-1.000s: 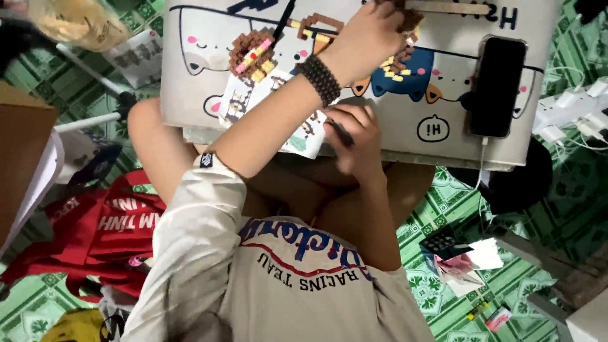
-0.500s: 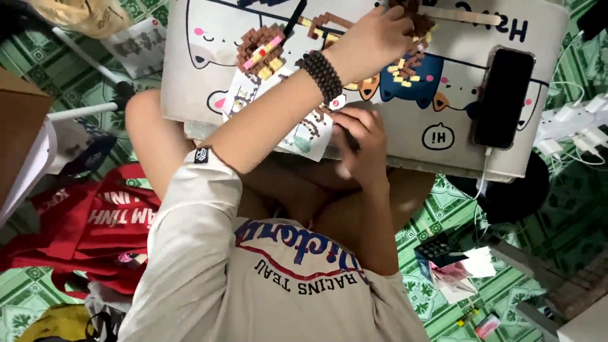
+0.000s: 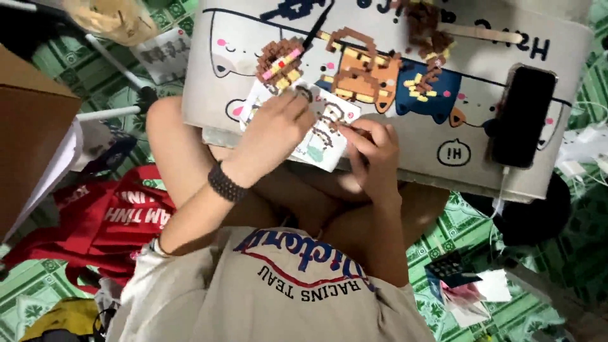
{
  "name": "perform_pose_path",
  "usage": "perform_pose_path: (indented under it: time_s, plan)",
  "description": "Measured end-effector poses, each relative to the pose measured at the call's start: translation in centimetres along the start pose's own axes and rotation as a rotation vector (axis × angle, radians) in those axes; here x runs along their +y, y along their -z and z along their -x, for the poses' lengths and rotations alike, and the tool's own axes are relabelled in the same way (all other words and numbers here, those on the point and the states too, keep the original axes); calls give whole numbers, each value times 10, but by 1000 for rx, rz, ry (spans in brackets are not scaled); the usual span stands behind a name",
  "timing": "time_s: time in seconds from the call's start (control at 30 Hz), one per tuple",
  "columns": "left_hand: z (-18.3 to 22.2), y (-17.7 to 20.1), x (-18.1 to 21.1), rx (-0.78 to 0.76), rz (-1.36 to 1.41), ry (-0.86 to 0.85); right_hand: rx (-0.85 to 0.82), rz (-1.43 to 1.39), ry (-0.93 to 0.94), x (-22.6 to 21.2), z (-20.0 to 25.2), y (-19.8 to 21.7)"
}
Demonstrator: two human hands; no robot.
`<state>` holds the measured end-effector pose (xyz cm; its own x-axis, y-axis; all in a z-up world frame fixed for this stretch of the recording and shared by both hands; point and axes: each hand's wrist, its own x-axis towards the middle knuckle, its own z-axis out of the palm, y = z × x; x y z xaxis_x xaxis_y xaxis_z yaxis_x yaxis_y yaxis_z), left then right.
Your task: Assembling a small pixel-art character using tiny interlocking plastic blocks.
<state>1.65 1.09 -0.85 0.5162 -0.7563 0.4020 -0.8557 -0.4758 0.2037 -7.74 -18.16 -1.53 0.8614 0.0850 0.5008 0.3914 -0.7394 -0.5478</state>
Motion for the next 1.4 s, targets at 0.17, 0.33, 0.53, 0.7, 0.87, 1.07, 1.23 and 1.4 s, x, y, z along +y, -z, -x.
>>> perform_pose_path:
  time_s: [0.17,0.33,0.53,0.7,0.87,1.07,1.23,1.4]
  plan:
    - [1,17,3,-34,215,85,10,-10,-6,-3,-2,-3]
    - [-7,20,1,-37,374,50,5,-2,6,2,0,-4]
    - [-5,5,5,-2,478,60,-21,49,-14,4,9,-7]
    - [-2,-3,6,75,510,95,-50,119,-14,8,11,-6]
    - [-1,-12,7,90,466,102,-49,151,-18,10,14,-8]
    - [-2,-12,9,90,445,102,-44,162,-13,6,10,-7]
    - [-5,-8,10,74,404,93,-24,165,-7,10,14,-9]
    - [-10,-3,12,-2,329,77,-25,173,4,13,16,-11]
